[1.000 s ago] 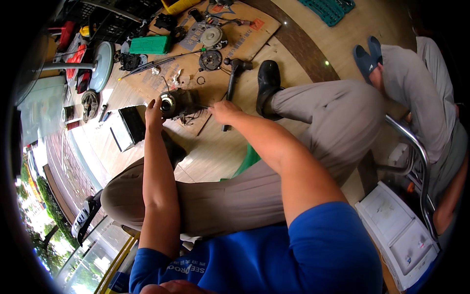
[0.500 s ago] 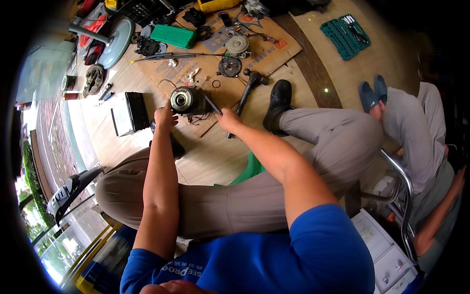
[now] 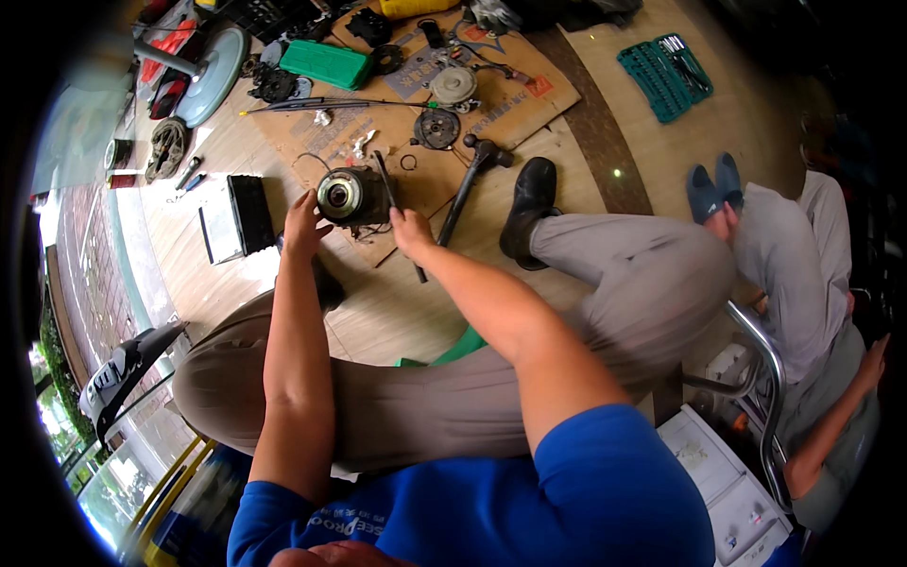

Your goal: The person disassembles and repairs an automotive alternator by striking a metal rod with a hammer to separate components and then removing internal parts by hand.

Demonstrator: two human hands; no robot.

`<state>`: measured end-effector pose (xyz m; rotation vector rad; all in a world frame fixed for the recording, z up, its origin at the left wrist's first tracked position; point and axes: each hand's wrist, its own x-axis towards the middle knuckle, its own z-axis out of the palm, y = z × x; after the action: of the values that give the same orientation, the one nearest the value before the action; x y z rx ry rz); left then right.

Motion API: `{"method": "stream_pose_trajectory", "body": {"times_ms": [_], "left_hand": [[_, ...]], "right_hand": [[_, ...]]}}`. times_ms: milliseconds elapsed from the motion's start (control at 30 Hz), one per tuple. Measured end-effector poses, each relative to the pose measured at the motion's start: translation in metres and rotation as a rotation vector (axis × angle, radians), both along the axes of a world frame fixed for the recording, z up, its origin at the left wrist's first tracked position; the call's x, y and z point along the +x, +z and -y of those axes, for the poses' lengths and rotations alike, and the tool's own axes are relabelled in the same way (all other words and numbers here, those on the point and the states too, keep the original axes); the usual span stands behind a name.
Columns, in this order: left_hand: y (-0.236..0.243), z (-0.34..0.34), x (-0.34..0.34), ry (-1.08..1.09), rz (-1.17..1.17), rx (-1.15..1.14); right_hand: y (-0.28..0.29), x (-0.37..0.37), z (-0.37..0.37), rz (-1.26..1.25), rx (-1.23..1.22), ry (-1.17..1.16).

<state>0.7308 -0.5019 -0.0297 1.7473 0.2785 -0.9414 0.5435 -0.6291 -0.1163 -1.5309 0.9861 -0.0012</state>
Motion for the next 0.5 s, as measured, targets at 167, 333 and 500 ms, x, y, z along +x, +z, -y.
{"method": "stream_pose_trajectory", "body": {"times_ms": [167, 333, 500], "left_hand": [[0.019, 0.016, -0.002, -0.096, 0.040, 0.025], [0.032, 0.030, -0.005, -0.147, 0.025, 0.088], [0.034, 0.038, -0.001, -0.175, -0.009, 0.092]], "right_hand": [[0.011, 0.029, -0.011, 0.091, 0.161, -0.115], [0.020, 0.037, -0.020, 0.229, -0.176, -0.097], [0.024, 0.029, -0.003, 0.185, -0.171, -0.091]]}}
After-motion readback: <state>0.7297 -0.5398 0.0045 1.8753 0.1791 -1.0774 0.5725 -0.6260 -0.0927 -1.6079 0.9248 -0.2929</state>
